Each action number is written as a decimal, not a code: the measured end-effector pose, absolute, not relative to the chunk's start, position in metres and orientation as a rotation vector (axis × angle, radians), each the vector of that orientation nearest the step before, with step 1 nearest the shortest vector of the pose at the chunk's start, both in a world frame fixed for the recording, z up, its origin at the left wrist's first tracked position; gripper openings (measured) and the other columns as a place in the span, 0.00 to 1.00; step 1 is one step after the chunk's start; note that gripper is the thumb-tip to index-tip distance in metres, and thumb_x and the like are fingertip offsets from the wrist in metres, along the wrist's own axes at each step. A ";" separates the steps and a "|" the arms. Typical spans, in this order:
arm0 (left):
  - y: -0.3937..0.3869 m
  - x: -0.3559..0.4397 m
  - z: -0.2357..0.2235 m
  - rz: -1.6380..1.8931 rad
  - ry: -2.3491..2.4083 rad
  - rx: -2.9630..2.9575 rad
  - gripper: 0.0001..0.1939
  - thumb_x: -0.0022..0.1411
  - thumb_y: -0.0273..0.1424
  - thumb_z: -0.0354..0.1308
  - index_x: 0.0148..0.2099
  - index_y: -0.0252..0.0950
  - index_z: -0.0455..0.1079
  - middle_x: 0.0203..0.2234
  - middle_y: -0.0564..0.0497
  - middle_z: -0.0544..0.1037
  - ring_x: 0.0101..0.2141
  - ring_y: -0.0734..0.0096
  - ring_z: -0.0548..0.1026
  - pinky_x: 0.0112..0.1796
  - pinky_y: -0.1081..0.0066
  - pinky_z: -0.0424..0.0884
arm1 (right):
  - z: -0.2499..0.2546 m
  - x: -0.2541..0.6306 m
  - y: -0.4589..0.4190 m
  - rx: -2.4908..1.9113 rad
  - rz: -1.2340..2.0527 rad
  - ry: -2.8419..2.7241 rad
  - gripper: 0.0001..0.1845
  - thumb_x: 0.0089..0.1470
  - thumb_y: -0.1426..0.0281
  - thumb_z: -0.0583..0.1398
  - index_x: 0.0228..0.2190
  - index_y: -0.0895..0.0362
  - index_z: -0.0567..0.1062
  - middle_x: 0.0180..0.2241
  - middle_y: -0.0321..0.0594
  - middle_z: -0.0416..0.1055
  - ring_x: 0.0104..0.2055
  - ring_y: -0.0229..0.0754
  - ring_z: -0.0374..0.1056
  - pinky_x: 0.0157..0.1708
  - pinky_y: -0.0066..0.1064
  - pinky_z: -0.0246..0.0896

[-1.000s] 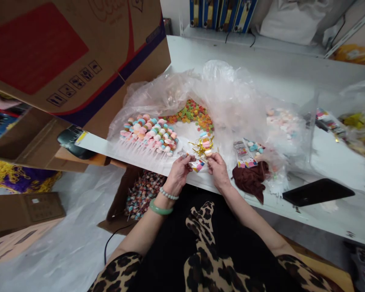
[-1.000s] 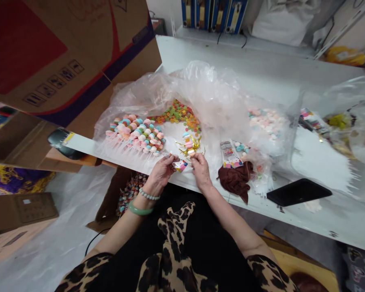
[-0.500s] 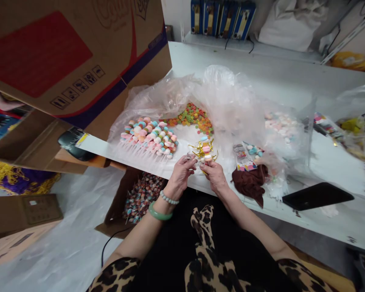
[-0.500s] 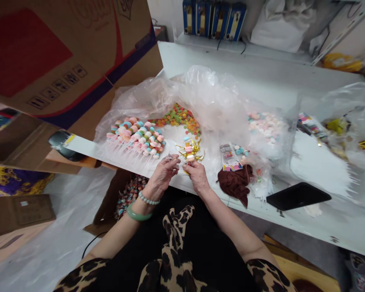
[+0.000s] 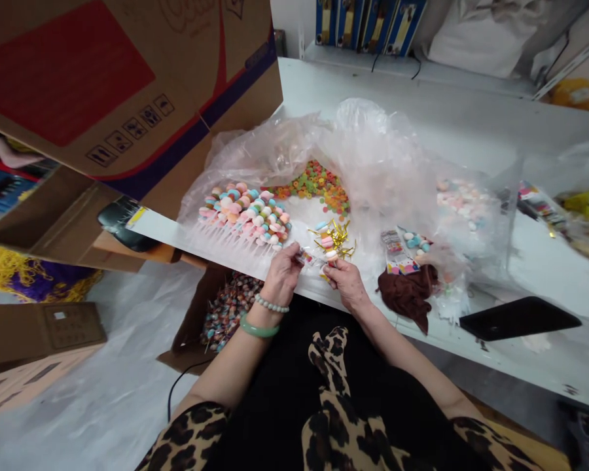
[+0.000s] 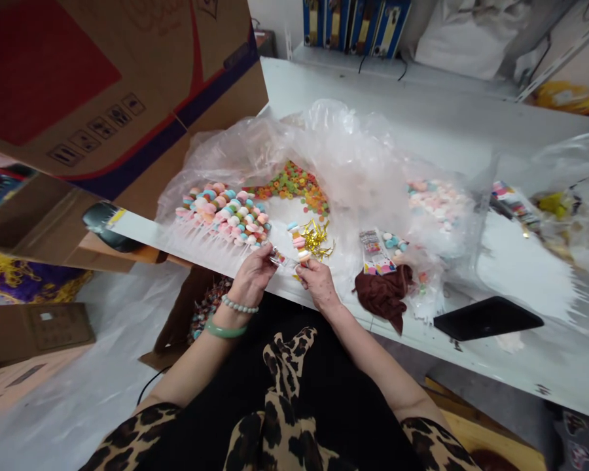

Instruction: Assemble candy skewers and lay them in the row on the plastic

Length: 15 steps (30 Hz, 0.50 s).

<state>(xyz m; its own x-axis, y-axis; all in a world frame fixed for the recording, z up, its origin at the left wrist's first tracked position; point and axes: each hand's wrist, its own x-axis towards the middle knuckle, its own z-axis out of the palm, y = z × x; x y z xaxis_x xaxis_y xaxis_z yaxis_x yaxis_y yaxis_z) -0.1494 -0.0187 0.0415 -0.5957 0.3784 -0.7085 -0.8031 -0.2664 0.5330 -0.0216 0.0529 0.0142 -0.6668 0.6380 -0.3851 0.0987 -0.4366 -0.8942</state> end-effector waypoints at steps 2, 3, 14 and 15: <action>-0.014 -0.148 0.039 1.986 1.119 -0.609 0.08 0.62 0.21 0.56 0.30 0.35 0.68 0.21 0.55 0.74 0.21 0.80 0.71 0.26 0.77 0.68 | 0.013 -0.024 0.050 -1.059 2.159 -1.374 0.12 0.35 0.63 0.66 0.20 0.56 0.70 0.15 0.28 0.58 0.18 0.30 0.46 0.19 0.27 0.38; -0.013 -0.147 0.038 1.993 1.117 -0.616 0.07 0.61 0.22 0.58 0.30 0.35 0.68 0.20 0.56 0.73 0.20 0.80 0.69 0.24 0.78 0.67 | 0.012 -0.026 0.049 -1.086 2.152 -1.346 0.13 0.35 0.63 0.67 0.20 0.56 0.70 0.15 0.27 0.57 0.18 0.29 0.44 0.19 0.27 0.37; -0.025 -0.120 0.036 1.657 1.187 -0.325 0.16 0.57 0.43 0.63 0.33 0.34 0.70 0.22 0.52 0.74 0.19 0.76 0.71 0.22 0.74 0.66 | -0.001 -0.026 0.056 -1.034 1.905 -1.515 0.14 0.44 0.58 0.66 0.22 0.56 0.75 0.20 0.31 0.64 0.25 0.35 0.56 0.27 0.28 0.52; -0.025 -0.118 0.036 1.655 1.202 -0.307 0.13 0.57 0.39 0.64 0.32 0.33 0.71 0.21 0.52 0.74 0.19 0.77 0.70 0.22 0.75 0.67 | -0.001 -0.026 0.055 -1.007 1.890 -1.562 0.14 0.44 0.58 0.65 0.24 0.56 0.75 0.21 0.31 0.65 0.27 0.35 0.57 0.29 0.28 0.53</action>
<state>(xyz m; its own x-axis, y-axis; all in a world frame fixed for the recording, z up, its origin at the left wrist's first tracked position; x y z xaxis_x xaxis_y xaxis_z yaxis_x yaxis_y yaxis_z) -0.1177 -0.0246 0.0364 -0.4445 0.5761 -0.6860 -0.8306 0.0218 0.5565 -0.0257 0.0554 -0.0013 -0.6104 0.7572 -0.2324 0.0857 -0.2286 -0.9697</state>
